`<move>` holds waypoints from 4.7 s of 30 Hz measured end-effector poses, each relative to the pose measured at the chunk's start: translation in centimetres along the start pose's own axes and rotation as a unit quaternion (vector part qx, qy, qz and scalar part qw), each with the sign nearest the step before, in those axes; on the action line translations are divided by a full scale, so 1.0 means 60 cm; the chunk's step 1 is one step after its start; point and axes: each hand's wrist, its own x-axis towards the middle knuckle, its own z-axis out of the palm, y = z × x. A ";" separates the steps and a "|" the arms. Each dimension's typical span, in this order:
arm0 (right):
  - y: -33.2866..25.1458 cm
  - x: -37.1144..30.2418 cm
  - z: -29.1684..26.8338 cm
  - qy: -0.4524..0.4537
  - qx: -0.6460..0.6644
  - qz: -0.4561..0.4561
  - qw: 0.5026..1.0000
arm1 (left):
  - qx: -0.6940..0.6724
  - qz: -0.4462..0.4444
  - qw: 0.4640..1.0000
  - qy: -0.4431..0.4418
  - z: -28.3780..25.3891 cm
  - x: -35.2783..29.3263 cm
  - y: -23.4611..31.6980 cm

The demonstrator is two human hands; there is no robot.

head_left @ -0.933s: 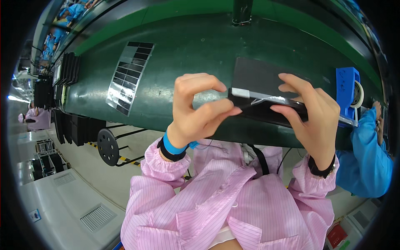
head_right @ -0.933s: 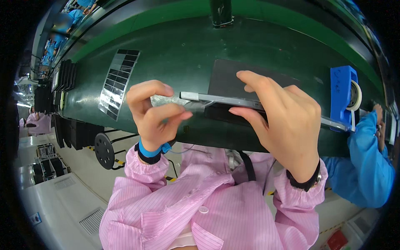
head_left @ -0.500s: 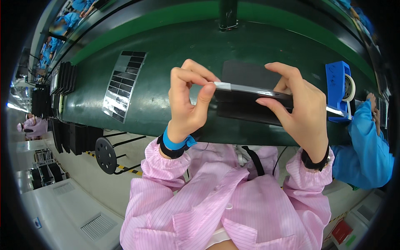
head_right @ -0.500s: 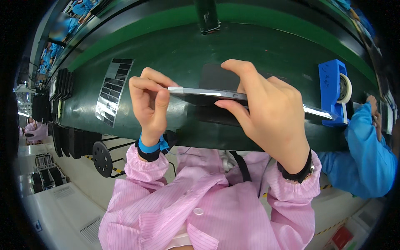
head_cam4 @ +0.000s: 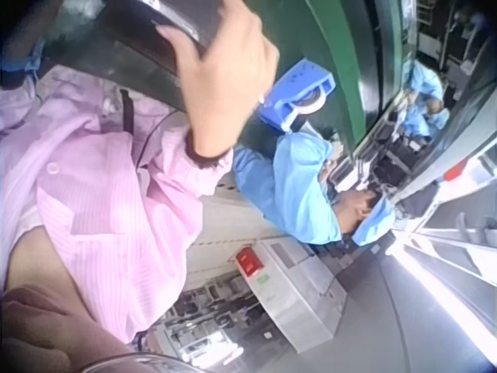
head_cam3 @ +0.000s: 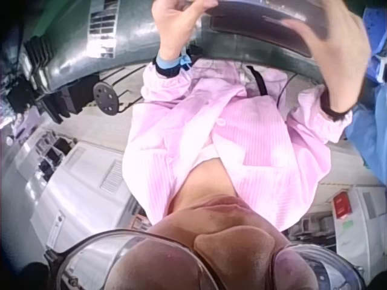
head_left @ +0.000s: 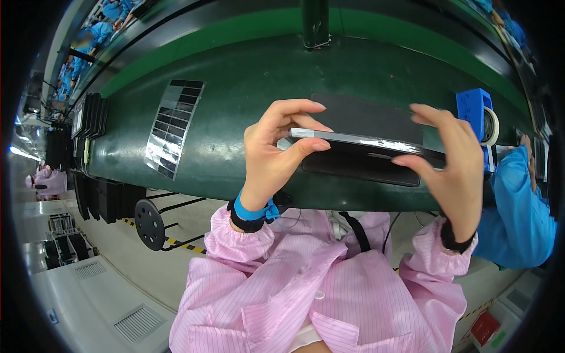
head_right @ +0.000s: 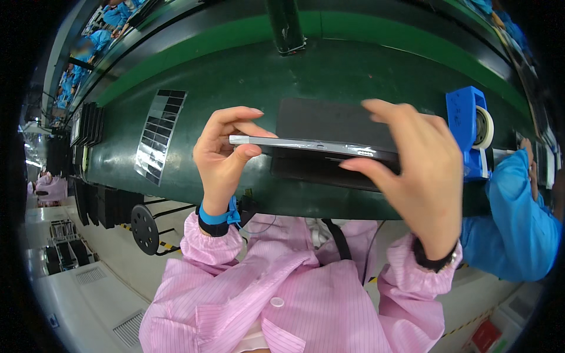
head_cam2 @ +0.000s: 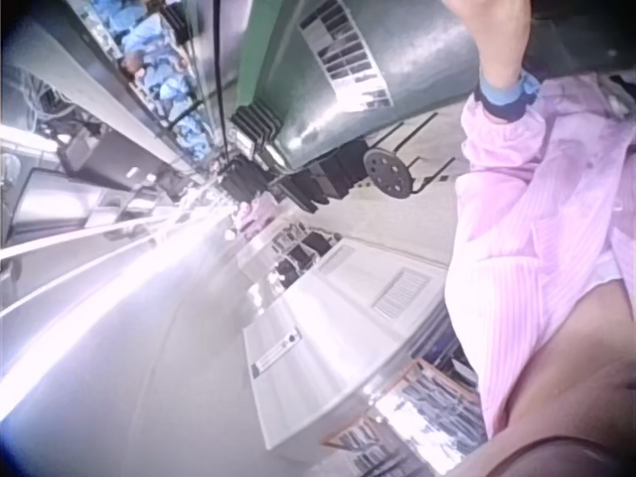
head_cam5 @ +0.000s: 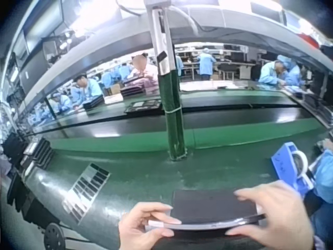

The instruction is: The recorder is assembling and testing tablets on a production line.

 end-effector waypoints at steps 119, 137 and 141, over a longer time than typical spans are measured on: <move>0.071 -0.212 0.137 0.168 0.562 0.412 0.698 | -0.214 -0.399 0.892 0.013 0.010 -0.067 -0.089; -0.002 -0.155 0.211 0.033 0.041 0.202 0.978 | -0.176 -0.212 0.935 0.223 -0.433 0.072 -0.047; 0.010 -0.158 0.216 0.080 0.021 0.223 0.971 | -0.187 -0.205 0.943 0.182 -0.440 0.228 -0.111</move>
